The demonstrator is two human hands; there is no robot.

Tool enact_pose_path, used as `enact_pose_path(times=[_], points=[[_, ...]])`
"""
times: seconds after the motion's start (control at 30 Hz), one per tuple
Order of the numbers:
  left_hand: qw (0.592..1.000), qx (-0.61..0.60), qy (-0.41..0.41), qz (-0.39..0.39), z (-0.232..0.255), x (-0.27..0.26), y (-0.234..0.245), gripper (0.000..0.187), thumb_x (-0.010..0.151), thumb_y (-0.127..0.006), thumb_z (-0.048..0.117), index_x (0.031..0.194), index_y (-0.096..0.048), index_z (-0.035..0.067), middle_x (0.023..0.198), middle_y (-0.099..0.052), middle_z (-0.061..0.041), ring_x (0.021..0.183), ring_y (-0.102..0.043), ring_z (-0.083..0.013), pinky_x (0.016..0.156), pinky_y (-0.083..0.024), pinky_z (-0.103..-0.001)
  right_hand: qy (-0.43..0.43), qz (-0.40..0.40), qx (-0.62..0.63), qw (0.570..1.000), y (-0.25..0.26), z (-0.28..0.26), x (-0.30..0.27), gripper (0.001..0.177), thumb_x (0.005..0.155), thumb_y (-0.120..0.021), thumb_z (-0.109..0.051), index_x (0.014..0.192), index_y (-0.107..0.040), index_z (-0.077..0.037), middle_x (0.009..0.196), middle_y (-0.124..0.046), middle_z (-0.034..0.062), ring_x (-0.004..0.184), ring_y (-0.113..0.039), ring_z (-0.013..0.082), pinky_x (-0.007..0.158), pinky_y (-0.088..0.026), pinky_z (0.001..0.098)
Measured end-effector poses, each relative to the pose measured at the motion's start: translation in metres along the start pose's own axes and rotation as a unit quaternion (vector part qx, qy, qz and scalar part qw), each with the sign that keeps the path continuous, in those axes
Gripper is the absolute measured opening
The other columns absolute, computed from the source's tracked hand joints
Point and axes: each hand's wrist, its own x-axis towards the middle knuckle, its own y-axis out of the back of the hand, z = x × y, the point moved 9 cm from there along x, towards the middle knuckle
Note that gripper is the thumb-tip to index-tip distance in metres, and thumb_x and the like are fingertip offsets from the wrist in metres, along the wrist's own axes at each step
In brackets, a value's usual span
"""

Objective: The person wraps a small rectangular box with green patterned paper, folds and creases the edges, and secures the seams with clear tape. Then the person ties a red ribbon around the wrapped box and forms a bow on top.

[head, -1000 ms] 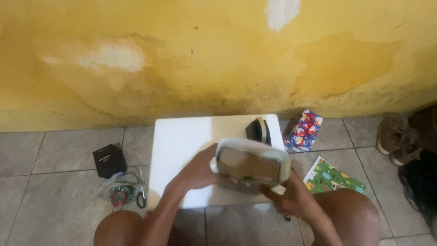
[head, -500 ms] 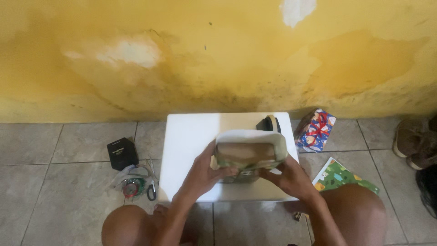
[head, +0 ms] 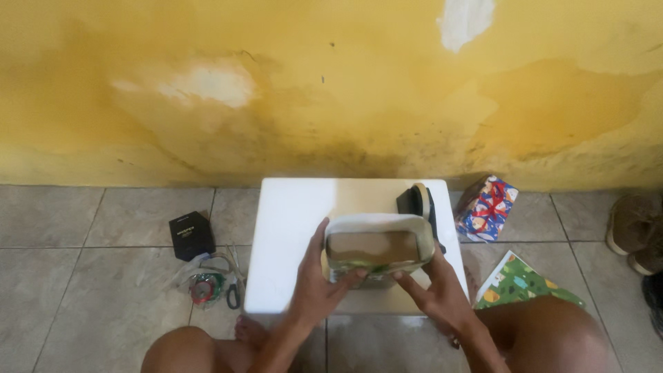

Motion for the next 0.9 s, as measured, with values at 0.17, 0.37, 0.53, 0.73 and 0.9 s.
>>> enact_pose_path(times=[0.17, 0.37, 0.53, 0.73, 0.9], points=[[0.998, -0.049, -0.019, 0.020, 0.007, -0.010, -0.011, 0.120, 0.078, -0.090, 0.040, 0.158, -0.014, -0.007, 0.143, -0.055, -0.029, 0.131, -0.060, -0.0373, 0.108, -0.053, -0.047, 0.047, 0.040, 0.084, 0.995, -0.004, 0.025, 0.001, 0.072, 0.083, -0.079, -0.019, 0.145, -0.046, -0.002, 0.135, -0.061, 0.0179, 0.133, -0.053, 0.0303, 0.111, -0.041, 0.0434], [0.994, -0.073, 0.082, 0.021, 0.007, -0.007, -0.017, 0.117, 0.071, -0.089, 0.045, 0.154, -0.024, -0.006, 0.134, -0.063, -0.025, 0.124, -0.067, -0.0319, 0.102, -0.058, -0.043, 0.044, 0.064, 0.049, 0.996, -0.010, 0.050, 0.011, 0.070, 0.076, -0.084, -0.024, 0.136, -0.054, -0.002, 0.119, -0.072, 0.0152, 0.111, -0.072, 0.0265, 0.094, -0.061, 0.0400], [0.986, -0.064, 0.141, 0.057, 0.008, -0.012, -0.015, 0.103, 0.072, -0.088, 0.043, 0.147, -0.035, -0.004, 0.129, -0.064, -0.023, 0.118, -0.071, -0.0316, 0.094, -0.064, -0.041, 0.138, 0.156, 0.080, 0.975, -0.005, 0.026, 0.013, 0.090, 0.088, -0.082, -0.033, 0.152, -0.027, -0.001, 0.135, -0.053, 0.0202, 0.126, -0.060, 0.0313, 0.104, -0.053, 0.0425], [0.996, -0.012, 0.079, -0.029, 0.013, 0.006, -0.009, 0.110, 0.072, -0.092, 0.035, 0.150, -0.026, -0.005, 0.136, -0.059, -0.025, 0.125, -0.063, -0.0352, 0.099, -0.057, -0.041, 0.037, 0.032, 0.102, 0.994, -0.007, 0.044, 0.025, 0.091, 0.083, -0.074, -0.034, 0.154, -0.024, -0.007, 0.133, -0.059, 0.0184, 0.123, -0.062, 0.0311, 0.099, -0.055, 0.0447], [0.998, -0.007, 0.054, -0.043, 0.012, 0.010, -0.004, 0.106, 0.071, -0.092, 0.035, 0.151, -0.035, -0.003, 0.131, -0.068, -0.025, 0.124, -0.068, -0.0333, 0.100, -0.059, -0.043, 0.017, 0.033, 0.033, 0.999, -0.012, 0.059, 0.030, 0.063, 0.083, -0.080, -0.037, 0.129, -0.060, 0.000, 0.114, -0.074, 0.0192, 0.109, -0.071, 0.0302, 0.093, -0.059, 0.0438]])
